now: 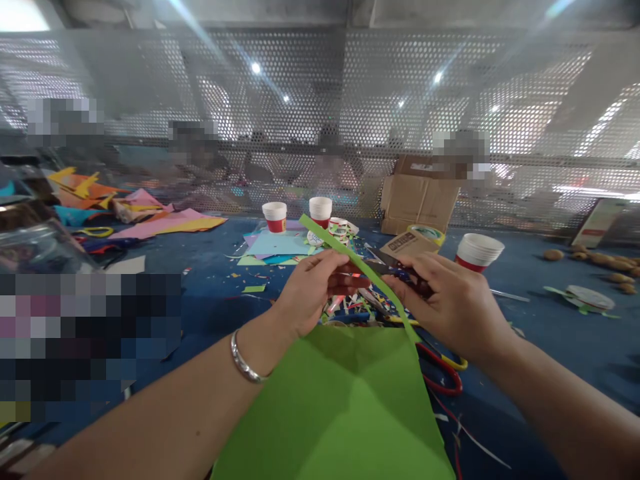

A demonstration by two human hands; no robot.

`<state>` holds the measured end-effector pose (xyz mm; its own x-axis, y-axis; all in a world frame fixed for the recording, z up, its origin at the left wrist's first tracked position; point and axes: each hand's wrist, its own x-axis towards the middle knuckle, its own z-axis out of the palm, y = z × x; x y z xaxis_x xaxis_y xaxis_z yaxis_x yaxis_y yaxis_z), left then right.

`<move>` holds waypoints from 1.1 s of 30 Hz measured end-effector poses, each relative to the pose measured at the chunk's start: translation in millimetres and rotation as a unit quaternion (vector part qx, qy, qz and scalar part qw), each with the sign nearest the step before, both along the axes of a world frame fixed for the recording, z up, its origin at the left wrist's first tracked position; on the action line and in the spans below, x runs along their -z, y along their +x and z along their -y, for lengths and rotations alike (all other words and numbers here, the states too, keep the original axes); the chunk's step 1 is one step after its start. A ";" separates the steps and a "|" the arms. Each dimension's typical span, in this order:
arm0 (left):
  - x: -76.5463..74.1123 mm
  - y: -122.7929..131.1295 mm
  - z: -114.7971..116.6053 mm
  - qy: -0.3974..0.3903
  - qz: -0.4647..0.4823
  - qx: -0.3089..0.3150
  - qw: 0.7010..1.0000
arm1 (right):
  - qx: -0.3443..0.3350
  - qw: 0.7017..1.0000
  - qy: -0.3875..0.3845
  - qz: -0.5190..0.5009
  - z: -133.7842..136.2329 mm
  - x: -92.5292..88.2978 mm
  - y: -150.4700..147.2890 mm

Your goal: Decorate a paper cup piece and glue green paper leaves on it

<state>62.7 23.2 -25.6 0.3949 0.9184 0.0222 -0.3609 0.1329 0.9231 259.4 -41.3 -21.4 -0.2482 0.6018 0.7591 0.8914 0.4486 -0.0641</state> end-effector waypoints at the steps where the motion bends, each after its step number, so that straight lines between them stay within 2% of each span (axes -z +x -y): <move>1: 0.0 0.0 -0.1 -0.001 0.000 -0.002 1.000 | 0.001 1.000 -0.001 0.004 0.2 0.3 -0.1; 13: -2.0 -0.5 -0.5 -0.051 0.027 -0.014 0.998 | 0.002 1.000 0.000 0.016 0.2 2.0 1.3; 21: 0.2 -0.1 -1.7 -0.047 0.023 -0.008 0.999 | -0.001 1.000 -0.012 0.024 0.9 1.5 -1.0; 29: 4.4 3.4 5.8 -0.020 -0.034 0.051 0.998 | 0.004 1.000 -0.001 0.030 -1.4 4.6 0.4; 33: 4.5 6.2 9.8 -0.025 -0.047 0.059 0.997 | -0.012 1.000 -0.015 0.024 -1.9 6.9 3.3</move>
<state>68.9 13.4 -30.1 0.4987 0.8645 -0.0633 -0.2532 0.2152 0.9432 262.7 -39.4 -28.3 -0.2979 0.6182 0.7274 0.8830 0.4680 -0.0360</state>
